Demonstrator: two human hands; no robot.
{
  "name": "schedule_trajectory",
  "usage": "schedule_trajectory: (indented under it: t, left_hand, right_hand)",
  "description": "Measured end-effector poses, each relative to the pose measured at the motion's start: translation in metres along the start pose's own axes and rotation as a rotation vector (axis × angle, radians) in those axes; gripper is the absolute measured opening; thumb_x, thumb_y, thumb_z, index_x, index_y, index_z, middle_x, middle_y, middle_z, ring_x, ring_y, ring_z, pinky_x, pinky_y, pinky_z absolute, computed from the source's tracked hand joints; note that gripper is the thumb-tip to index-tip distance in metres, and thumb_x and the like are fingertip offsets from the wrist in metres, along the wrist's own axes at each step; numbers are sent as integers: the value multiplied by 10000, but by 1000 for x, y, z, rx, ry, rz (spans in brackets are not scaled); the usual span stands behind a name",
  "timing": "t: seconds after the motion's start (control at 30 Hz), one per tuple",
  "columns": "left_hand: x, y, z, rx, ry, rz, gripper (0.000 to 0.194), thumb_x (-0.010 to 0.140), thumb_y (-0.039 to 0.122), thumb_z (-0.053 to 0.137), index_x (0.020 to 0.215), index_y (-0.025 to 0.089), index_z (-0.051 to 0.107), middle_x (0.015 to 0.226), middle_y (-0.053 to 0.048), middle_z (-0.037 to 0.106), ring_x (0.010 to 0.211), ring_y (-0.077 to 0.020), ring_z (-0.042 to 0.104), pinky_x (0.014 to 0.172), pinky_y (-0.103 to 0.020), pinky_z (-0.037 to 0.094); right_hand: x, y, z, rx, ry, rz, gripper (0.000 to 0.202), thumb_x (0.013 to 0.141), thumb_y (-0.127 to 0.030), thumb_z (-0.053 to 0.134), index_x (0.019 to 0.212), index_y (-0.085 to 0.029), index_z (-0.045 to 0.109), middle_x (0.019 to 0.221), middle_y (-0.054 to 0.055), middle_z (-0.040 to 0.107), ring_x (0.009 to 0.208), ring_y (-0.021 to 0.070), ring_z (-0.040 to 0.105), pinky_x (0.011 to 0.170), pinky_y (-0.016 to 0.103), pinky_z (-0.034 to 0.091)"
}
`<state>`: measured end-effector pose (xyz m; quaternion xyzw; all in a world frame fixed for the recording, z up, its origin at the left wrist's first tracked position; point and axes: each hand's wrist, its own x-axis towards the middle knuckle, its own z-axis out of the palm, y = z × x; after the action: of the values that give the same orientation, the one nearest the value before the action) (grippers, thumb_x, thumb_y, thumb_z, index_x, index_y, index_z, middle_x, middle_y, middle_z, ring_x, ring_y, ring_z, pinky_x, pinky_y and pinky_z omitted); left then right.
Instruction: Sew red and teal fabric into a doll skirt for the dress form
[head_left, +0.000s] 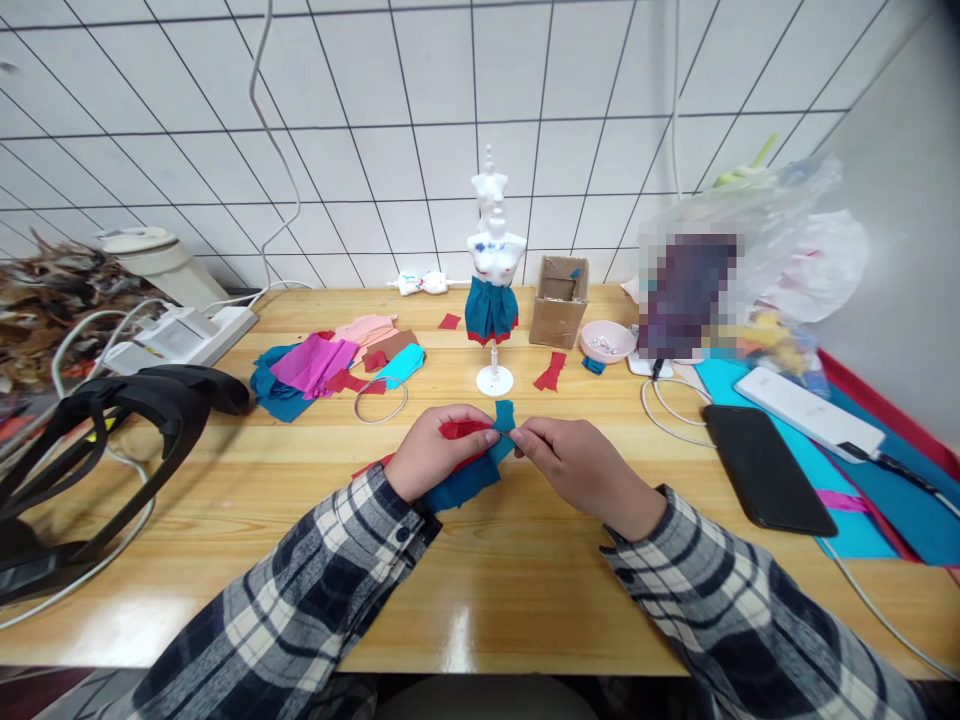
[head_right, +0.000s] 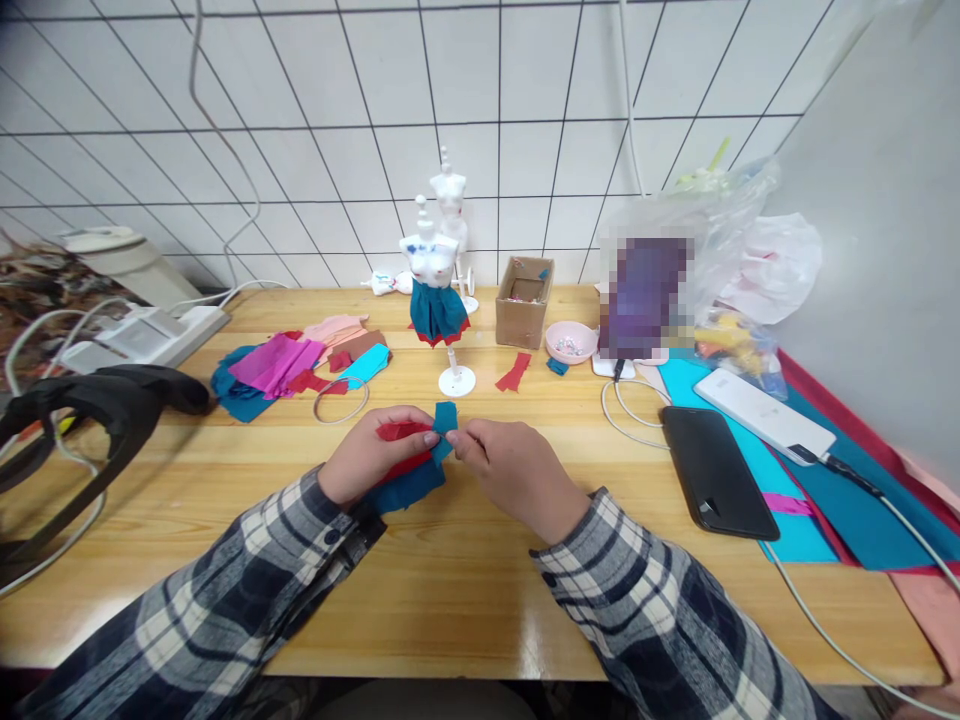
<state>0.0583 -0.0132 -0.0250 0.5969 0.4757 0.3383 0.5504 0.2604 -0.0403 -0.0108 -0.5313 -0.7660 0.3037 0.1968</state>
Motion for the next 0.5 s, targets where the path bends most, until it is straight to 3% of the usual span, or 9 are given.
schedule_trajectory:
  t: [0.5]
  left_hand:
    - [0, -1, -1, -7, -23, 7, 272, 682, 391, 793, 790, 157, 708, 777, -30, 722, 720, -165, 636, 723, -286, 499]
  right_hand:
    - [1, 1, 2, -13, -20, -2, 424, 998, -461, 363, 805, -214, 648, 774, 8, 698, 731, 151, 614, 648, 267, 361]
